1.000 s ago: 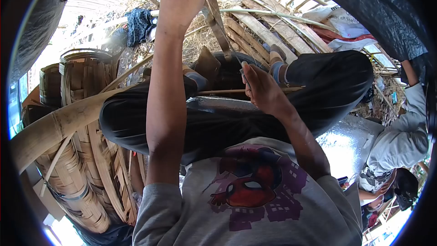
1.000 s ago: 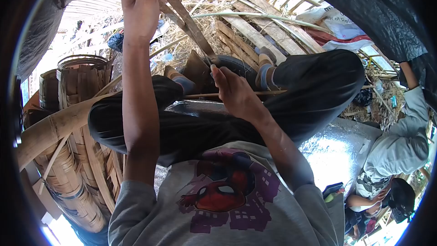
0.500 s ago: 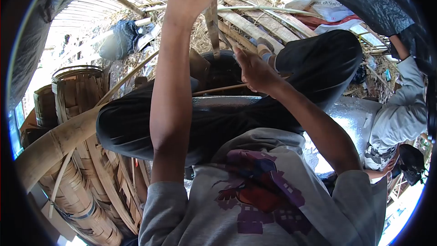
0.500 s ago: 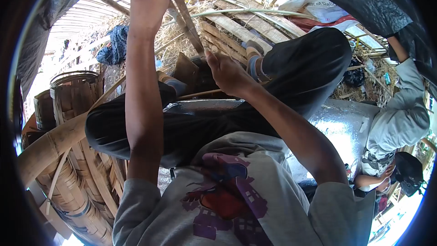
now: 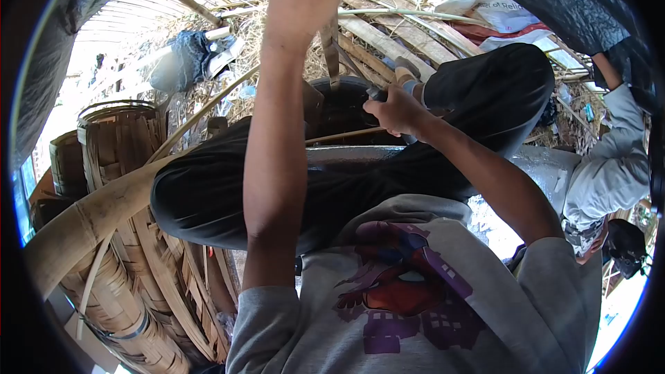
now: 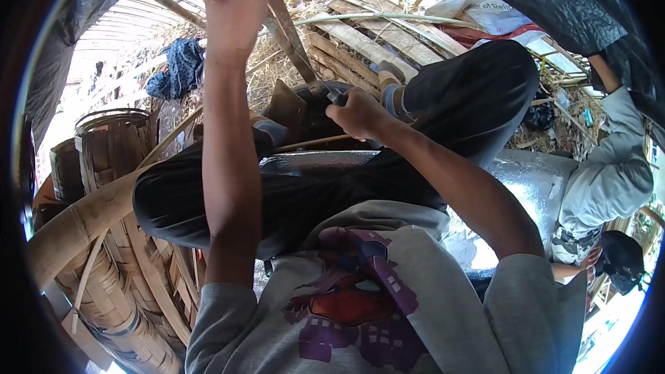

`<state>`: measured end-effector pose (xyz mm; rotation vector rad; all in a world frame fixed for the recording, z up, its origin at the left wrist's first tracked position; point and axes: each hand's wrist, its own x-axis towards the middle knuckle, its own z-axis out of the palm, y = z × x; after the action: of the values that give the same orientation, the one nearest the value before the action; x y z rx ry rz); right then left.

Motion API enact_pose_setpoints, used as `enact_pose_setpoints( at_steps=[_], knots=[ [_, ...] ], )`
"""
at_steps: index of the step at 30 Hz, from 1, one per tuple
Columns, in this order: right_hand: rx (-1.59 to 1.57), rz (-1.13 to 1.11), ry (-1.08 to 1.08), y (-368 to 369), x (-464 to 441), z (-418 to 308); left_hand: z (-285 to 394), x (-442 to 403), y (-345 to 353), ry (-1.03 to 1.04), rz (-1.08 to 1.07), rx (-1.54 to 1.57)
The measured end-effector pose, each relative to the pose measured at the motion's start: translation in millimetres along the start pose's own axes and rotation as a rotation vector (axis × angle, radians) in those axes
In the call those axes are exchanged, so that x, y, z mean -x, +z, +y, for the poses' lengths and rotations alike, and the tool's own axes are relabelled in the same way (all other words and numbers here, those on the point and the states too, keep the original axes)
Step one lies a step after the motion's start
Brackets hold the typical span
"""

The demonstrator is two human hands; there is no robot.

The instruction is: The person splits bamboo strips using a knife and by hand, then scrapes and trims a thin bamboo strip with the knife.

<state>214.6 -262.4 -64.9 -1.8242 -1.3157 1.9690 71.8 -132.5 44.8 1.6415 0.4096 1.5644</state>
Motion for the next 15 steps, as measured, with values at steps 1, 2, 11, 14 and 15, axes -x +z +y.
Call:
enact_pose_setpoints(
  at_steps=[1,2,11,14,15],
  knots=[
    [0.115,0.033,0.011,-3.9,-3.4,5.3,-1.8,1.3,4.8,0.002,-0.001,0.01],
    [0.119,0.042,0.016,-10.9,-4.8,9.9,-2.5,4.3,9.8,-0.058,0.001,-0.016],
    [0.132,-0.009,0.247,-36.1,-0.2,17.9,4.4,6.5,40.5,-0.139,-0.016,-0.016],
    [0.18,0.011,0.28,-34.7,-2.3,10.3,11.3,5.9,30.0,-0.233,-0.103,-0.053],
    [0.211,0.033,0.268,-37.7,-6.7,10.2,6.6,4.9,32.1,-0.223,-0.087,-0.055]
  ],
)
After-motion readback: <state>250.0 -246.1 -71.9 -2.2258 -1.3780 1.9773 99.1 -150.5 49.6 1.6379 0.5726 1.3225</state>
